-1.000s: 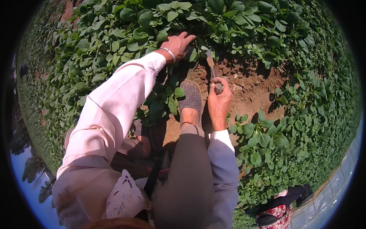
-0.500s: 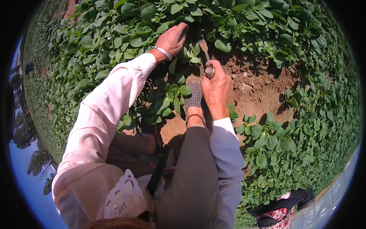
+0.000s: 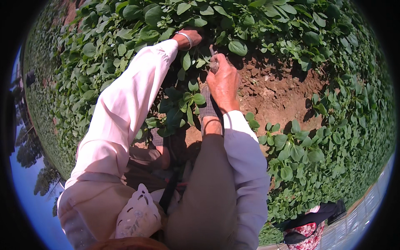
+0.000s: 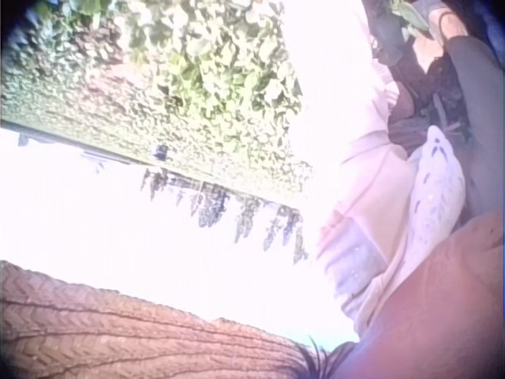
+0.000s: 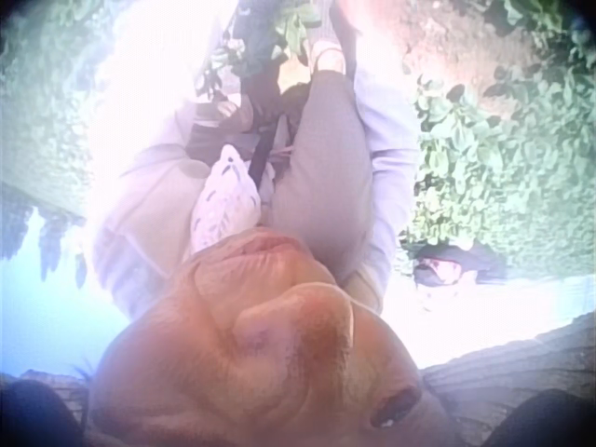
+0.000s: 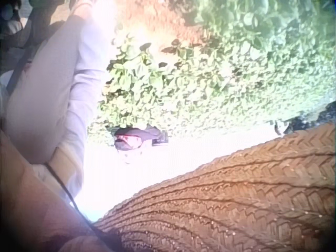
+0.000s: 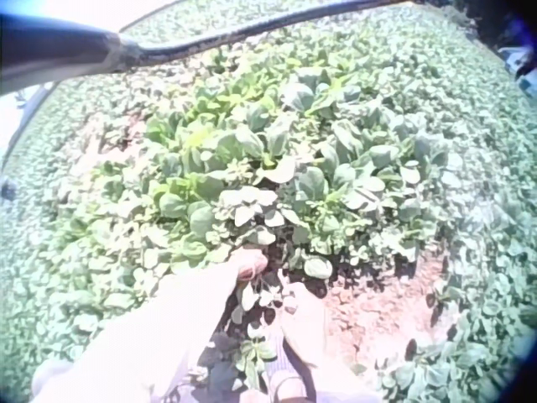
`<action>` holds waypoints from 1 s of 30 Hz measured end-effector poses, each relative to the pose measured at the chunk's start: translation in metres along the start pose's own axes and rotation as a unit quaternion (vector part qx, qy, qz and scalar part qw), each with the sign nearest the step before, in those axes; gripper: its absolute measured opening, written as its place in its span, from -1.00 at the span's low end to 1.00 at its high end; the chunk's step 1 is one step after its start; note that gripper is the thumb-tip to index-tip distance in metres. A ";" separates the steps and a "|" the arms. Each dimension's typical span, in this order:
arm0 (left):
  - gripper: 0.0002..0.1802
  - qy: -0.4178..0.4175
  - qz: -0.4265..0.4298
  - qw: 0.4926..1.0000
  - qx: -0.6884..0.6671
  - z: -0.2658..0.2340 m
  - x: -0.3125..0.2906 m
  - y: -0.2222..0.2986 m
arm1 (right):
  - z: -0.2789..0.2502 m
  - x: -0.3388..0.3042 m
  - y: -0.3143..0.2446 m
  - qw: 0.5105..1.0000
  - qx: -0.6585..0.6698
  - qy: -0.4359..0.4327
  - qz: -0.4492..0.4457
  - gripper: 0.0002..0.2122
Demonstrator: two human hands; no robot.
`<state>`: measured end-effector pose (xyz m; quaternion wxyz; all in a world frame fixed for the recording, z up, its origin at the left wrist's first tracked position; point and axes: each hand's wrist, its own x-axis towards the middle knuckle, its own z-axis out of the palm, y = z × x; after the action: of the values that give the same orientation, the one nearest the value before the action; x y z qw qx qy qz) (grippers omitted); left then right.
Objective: The person pulls green plants from the soil by hand and using a hand spade, placing the harvested plants into a yellow bucket.
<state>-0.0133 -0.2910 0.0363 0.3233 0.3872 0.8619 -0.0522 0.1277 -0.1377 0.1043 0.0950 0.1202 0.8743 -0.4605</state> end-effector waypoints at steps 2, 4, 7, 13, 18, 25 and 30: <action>-0.70 -0.026 -0.026 0.999 -0.003 -0.013 0.008 0.012 | 0.002 0.009 0.000 1.000 -0.008 0.021 0.004 -0.80; -0.58 0.065 -0.121 0.978 -0.157 -0.002 -0.001 0.002 | 0.006 0.014 -0.006 1.000 -0.008 0.009 0.012 -0.81; -0.34 0.153 -0.290 0.858 -0.395 -0.009 -0.007 -0.004 | -0.003 -0.019 -0.002 0.996 0.077 0.018 0.035 -0.86; -0.45 0.137 -0.145 0.901 -0.386 -0.011 0.006 0.034 | -0.037 -0.080 0.023 0.965 0.165 0.173 0.111 -0.93; -0.52 0.189 -0.092 0.908 -0.363 0.013 -0.004 0.027 | -0.037 -0.042 0.035 0.959 0.227 0.129 0.111 -0.95; -0.57 0.327 -0.066 0.896 -0.294 0.002 0.024 0.035 | -0.017 -0.014 0.031 0.982 0.125 0.134 0.040 -0.93; -0.68 0.282 -0.132 0.910 -0.273 0.001 0.062 0.037 | -0.003 0.002 0.022 0.981 0.110 0.150 0.050 -0.91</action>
<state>-0.0174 -0.2266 0.0043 0.1500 0.1656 0.9411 0.2540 0.1319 -0.1229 0.0879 -0.0281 0.2407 0.8154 -0.5258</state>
